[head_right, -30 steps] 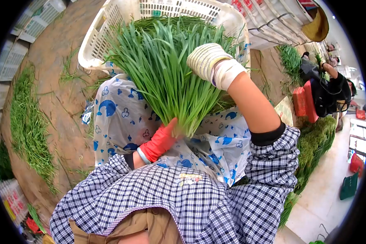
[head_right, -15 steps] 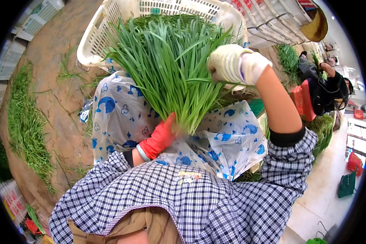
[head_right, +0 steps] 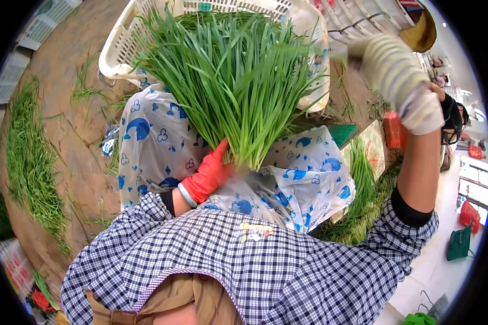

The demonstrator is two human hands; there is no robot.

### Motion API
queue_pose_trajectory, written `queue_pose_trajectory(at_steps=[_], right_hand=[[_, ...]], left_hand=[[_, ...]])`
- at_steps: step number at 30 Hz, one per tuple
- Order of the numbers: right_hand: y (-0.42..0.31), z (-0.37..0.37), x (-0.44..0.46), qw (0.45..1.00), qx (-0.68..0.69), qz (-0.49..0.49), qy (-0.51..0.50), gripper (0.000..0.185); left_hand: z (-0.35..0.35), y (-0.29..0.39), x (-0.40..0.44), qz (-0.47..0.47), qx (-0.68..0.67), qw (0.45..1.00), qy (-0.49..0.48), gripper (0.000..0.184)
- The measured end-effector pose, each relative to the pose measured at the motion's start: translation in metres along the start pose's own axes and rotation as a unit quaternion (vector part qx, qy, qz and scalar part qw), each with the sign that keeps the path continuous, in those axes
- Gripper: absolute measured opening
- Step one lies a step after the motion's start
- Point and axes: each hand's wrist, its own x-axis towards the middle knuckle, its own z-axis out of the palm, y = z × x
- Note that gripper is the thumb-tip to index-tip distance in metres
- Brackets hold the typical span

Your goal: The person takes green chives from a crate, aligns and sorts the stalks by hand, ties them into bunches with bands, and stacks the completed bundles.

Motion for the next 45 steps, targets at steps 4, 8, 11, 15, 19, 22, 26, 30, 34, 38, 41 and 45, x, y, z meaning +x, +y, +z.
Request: queue_pose_trajectory(at_steps=[4, 8, 11, 15, 19, 22, 26, 30, 34, 38, 41, 45], right_hand=[[-0.049, -0.041, 0.006, 0.934, 0.245, -0.118, 0.23, 0.027], [-0.138, -0.051, 0.02, 0.83, 0.36, -0.304, 0.298, 0.037], [-0.137, -0.039, 0.027, 0.796, 0.372, -0.323, 0.352, 0.045], [-0.1, 0.03, 0.004, 0.95, 0.141, -0.212, 0.181, 0.076], [-0.095, 0.155, -0.049, 0.976, -0.071, -0.186, 0.093, 0.091], [-0.119, 0.213, -0.065, 0.945, -0.087, -0.25, 0.192, 0.076], [-0.165, 0.193, -0.034, 0.921, 0.041, -0.338, 0.19, 0.074], [-0.181, 0.191, -0.007, 0.859, 0.069, -0.433, 0.265, 0.079], [-0.187, 0.183, -0.001, 0.84, 0.192, -0.445, 0.244, 0.075], [-0.179, 0.173, -0.005, 0.851, 0.18, -0.448, 0.206, 0.105], [-0.189, 0.191, -0.005, 0.846, 0.239, -0.421, 0.226, 0.109], [-0.191, 0.199, -0.01, 0.829, 0.318, -0.399, 0.228, 0.1]], left_hand=[[-0.001, -0.003, 0.0, 0.04, 0.01, 0.999, -0.001, 0.076], [0.0, -0.02, 0.02, -0.256, -0.569, 0.78, -0.042, 0.059], [0.0, -0.005, 0.016, -0.21, -0.523, 0.822, -0.079, 0.079], [-0.002, 0.002, 0.014, -0.223, -0.476, 0.846, -0.084, 0.059], [-0.002, 0.012, 0.009, -0.14, -0.378, 0.913, -0.064, 0.04], [-0.007, 0.027, 0.009, -0.172, -0.409, 0.891, -0.093, 0.043], [-0.031, 0.055, 0.012, 0.133, 0.17, 0.965, -0.147, 0.046], [-0.07, 0.047, 0.014, 0.237, 0.177, 0.934, -0.202, 0.041], [-0.083, 0.081, 0.019, 0.35, 0.29, 0.863, -0.22, 0.041], [-0.084, 0.067, 0.019, 0.319, 0.575, 0.723, -0.211, 0.05], [-0.093, 0.036, 0.022, 0.302, 0.542, 0.749, -0.233, 0.053], [-0.079, 0.036, 0.02, 0.108, 0.258, 0.906, -0.319, 0.052]])
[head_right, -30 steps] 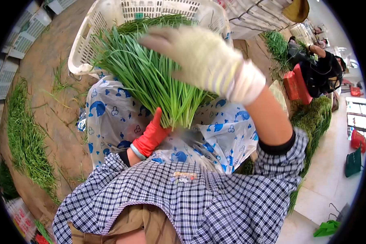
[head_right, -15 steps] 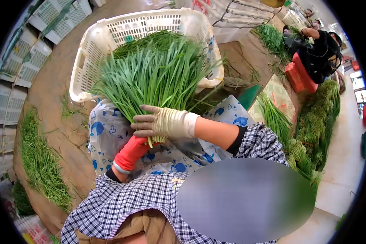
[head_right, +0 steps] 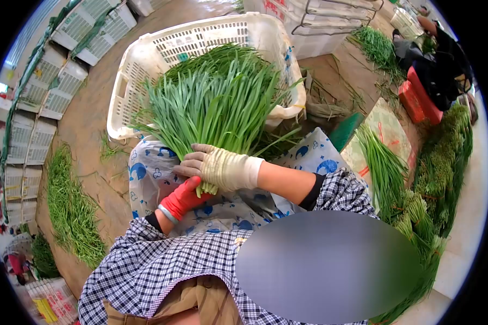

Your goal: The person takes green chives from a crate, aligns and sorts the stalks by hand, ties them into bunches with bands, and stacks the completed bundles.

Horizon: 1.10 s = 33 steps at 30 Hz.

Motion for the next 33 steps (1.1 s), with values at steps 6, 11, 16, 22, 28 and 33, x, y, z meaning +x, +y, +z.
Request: queue_pose_trajectory(at_steps=[6, 11, 16, 22, 28, 33], right_hand=[[-0.003, 0.008, -0.007, 0.996, -0.031, -0.038, 0.069, 0.094], [-0.007, -0.012, -0.007, 0.998, 0.029, -0.021, -0.048, 0.102], [-0.011, -0.04, -0.019, 0.994, -0.051, 0.035, -0.095, 0.114], [-0.004, 0.0, -0.036, 0.983, -0.174, 0.024, 0.047, 0.051], [-0.004, 0.001, -0.032, 0.964, -0.204, 0.056, 0.161, 0.045], [-0.036, -0.07, -0.039, 0.926, -0.211, 0.136, 0.282, 0.079]], left_hand=[[0.023, 0.014, 0.013, 0.083, 0.136, 0.981, 0.108, 0.041], [0.039, 0.017, 0.014, 0.115, 0.27, 0.94, 0.176, 0.039], [0.04, 0.02, 0.006, -0.011, -0.145, 0.983, 0.11, 0.042], [0.027, 0.031, -0.002, -0.152, -0.8, 0.576, 0.073, 0.054], [0.01, 0.056, 0.008, -0.158, -0.817, 0.541, 0.124, 0.045], [-0.052, 0.141, 0.047, -0.124, -0.802, 0.56, 0.165, 0.035]])
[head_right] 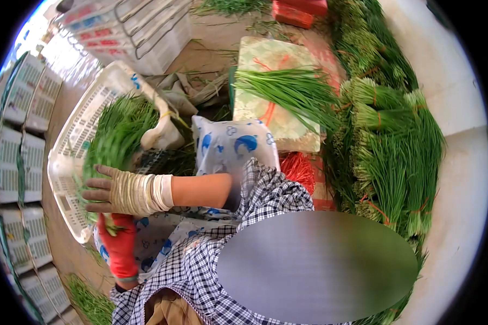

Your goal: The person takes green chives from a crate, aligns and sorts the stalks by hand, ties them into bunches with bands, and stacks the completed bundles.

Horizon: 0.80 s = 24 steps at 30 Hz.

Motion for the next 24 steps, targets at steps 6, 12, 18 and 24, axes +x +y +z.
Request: queue_pose_trajectory(at_steps=[6, 12, 18, 24], right_hand=[[0.018, -0.093, -0.039, 0.978, 0.005, 0.155, 0.138, 0.103], [0.029, -0.159, -0.086, 0.939, -0.079, 0.244, 0.227, 0.099], [0.024, -0.205, -0.127, 0.911, -0.15, 0.32, 0.211, 0.09], [0.042, -0.183, -0.199, 0.862, -0.226, 0.402, 0.21, 0.089]], left_hand=[[0.112, 0.02, 0.059, 0.049, 0.276, 0.957, -0.071, 0.032], [0.272, -0.099, 0.135, 0.169, 0.66, 0.687, -0.254, 0.04], [0.334, -0.224, 0.278, 0.282, 0.799, 0.333, -0.413, 0.047], [0.229, -0.326, 0.355, 0.408, 0.81, -0.027, -0.419, 0.064]])
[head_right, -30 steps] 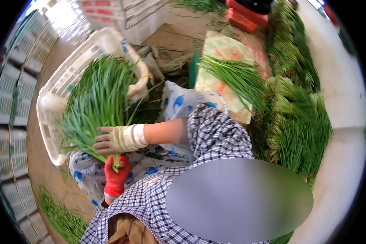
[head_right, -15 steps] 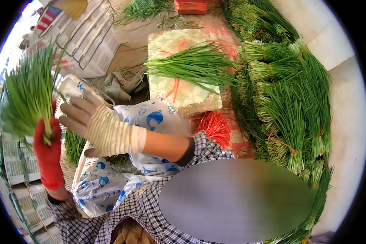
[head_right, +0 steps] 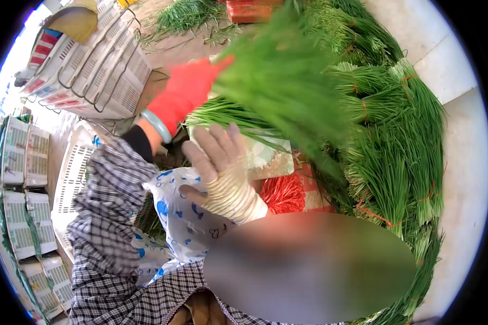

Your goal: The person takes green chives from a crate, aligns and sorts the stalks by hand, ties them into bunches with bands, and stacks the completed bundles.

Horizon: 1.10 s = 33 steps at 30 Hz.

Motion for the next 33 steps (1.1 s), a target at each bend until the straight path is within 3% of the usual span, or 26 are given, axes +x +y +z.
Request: queue_pose_trajectory(at_steps=[2, 5, 8, 12, 14, 18, 20, 21, 24, 26, 29, 33], right_hand=[[0.024, 0.008, -0.012, 0.996, -0.077, 0.042, -0.025, 0.094], [0.053, 0.032, -0.009, 0.983, -0.133, 0.099, -0.079, 0.104], [0.082, 0.035, 0.006, 0.959, -0.196, 0.135, -0.15, 0.109], [0.11, 0.04, 0.031, 0.922, -0.324, 0.092, -0.193, 0.11], [0.135, 0.048, 0.028, 0.914, -0.318, 0.112, -0.225, 0.105], [0.167, 0.071, 0.002, 0.918, -0.314, 0.052, -0.237, 0.095], [0.164, 0.066, 0.008, 0.923, -0.296, 0.053, -0.24, 0.092], [0.163, 0.065, 0.014, 0.924, -0.269, 0.072, -0.262, 0.092], [0.163, 0.062, 0.031, 0.916, -0.239, 0.109, -0.303, 0.097], [0.158, 0.065, 0.038, 0.891, -0.297, 0.11, -0.325, 0.104], [0.13, 0.065, 0.03, 0.902, -0.309, 0.07, -0.293, 0.108], [0.139, 0.074, 0.031, 0.898, -0.339, 0.041, -0.276, 0.103]], left_hand=[[0.035, 0.007, -0.026, 0.003, -0.027, 0.99, -0.137, 0.08], [0.046, -0.013, -0.062, -0.076, -0.116, 0.98, -0.141, 0.085], [0.039, -0.017, -0.06, -0.062, -0.119, 0.984, -0.116, 0.09], [0.042, -0.041, -0.064, -0.003, -0.14, 0.989, -0.043, 0.091], [0.059, -0.049, -0.067, -0.038, -0.149, 0.964, -0.219, 0.092], [0.05, -0.068, -0.065, 0.057, -0.083, 0.969, -0.223, 0.099], [0.032, -0.074, -0.039, 0.064, -0.192, 0.919, -0.339, 0.118], [0.039, -0.073, -0.03, 0.07, -0.204, 0.928, -0.305, 0.128], [0.079, -0.055, -0.027, 0.022, -0.22, 0.928, -0.3, 0.129], [0.084, -0.065, -0.026, 0.003, -0.281, 0.903, -0.324, 0.129], [0.092, -0.063, -0.044, -0.008, -0.374, 0.898, -0.231, 0.129], [0.087, -0.054, -0.062, -0.02, -0.357, 0.909, -0.213, 0.126]])
